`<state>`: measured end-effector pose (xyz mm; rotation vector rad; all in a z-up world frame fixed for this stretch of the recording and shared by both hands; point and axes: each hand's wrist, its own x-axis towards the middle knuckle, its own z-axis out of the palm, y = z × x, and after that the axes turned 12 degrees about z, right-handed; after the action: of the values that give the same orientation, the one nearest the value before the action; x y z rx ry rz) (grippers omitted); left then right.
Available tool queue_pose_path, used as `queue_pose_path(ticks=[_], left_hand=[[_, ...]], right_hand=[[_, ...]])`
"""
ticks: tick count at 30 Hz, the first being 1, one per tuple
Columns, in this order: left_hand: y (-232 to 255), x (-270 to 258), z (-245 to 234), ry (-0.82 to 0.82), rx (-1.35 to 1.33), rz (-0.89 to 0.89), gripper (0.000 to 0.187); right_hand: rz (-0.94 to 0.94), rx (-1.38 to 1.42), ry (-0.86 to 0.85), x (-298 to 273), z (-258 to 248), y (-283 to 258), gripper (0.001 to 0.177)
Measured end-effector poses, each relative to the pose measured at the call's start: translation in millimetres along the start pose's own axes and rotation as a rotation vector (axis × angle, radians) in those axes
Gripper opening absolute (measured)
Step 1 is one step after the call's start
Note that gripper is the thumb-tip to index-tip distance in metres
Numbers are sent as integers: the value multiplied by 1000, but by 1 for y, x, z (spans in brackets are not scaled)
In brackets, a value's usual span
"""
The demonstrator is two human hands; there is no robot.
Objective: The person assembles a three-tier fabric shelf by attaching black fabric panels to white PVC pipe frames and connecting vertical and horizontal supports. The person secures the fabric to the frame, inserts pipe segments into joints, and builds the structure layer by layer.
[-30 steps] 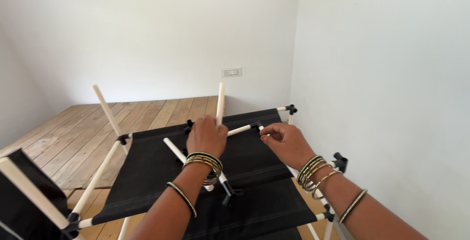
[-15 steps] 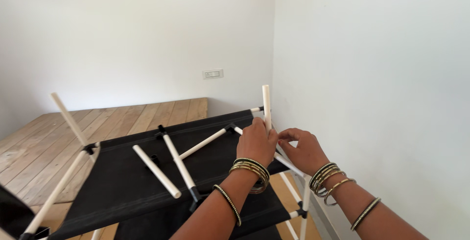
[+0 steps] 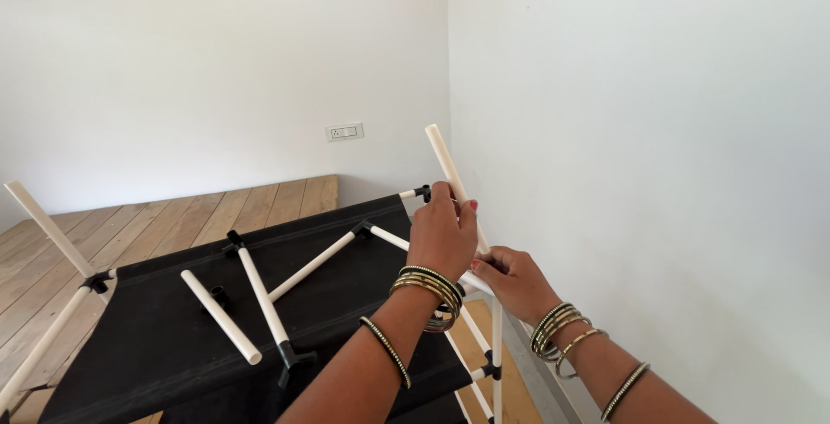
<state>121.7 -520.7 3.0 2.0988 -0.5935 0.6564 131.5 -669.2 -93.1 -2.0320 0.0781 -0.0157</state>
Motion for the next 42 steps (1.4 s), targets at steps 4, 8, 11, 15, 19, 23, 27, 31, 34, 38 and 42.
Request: queue_pose_path(ticks=[4,8,11,15,19,23,27,31,34,38,42], left_hand=[[3,0,13,-51,-42,-4,24],[8,-3,19,-137,47,-61,26],[9,-5,20,-148,56,-32,25],[12,-8,19,-180,47,-56,24],[15,-12,20,-196,54,-60,24],[14,-13,21,-191,94,-27,23],[12,-12,22,-228,110,24,21],[15,-8,20,-300,156,76,22],[16,-3,17,-363,135,25,21],[14,-5,14,-366,73,17,19],[6,4,11,-369,-44,78,12]], right_hand=[[31,239,-65,-4,-3,4,26],[42,240,-49,0,-6,8,21],[20,157,-78,4,-8,15,25],[72,362,-236,1,-12,24,41],[2,363,-297,-4,-14,24,46],[10,357,-335,-6,-17,22,44],[-1,389,-354,-5,-16,25,44],[-4,392,-342,-7,-14,26,45],[22,406,-346,-8,-16,25,48],[69,368,-334,-8,-16,25,54],[98,351,-328,1,-18,25,54]])
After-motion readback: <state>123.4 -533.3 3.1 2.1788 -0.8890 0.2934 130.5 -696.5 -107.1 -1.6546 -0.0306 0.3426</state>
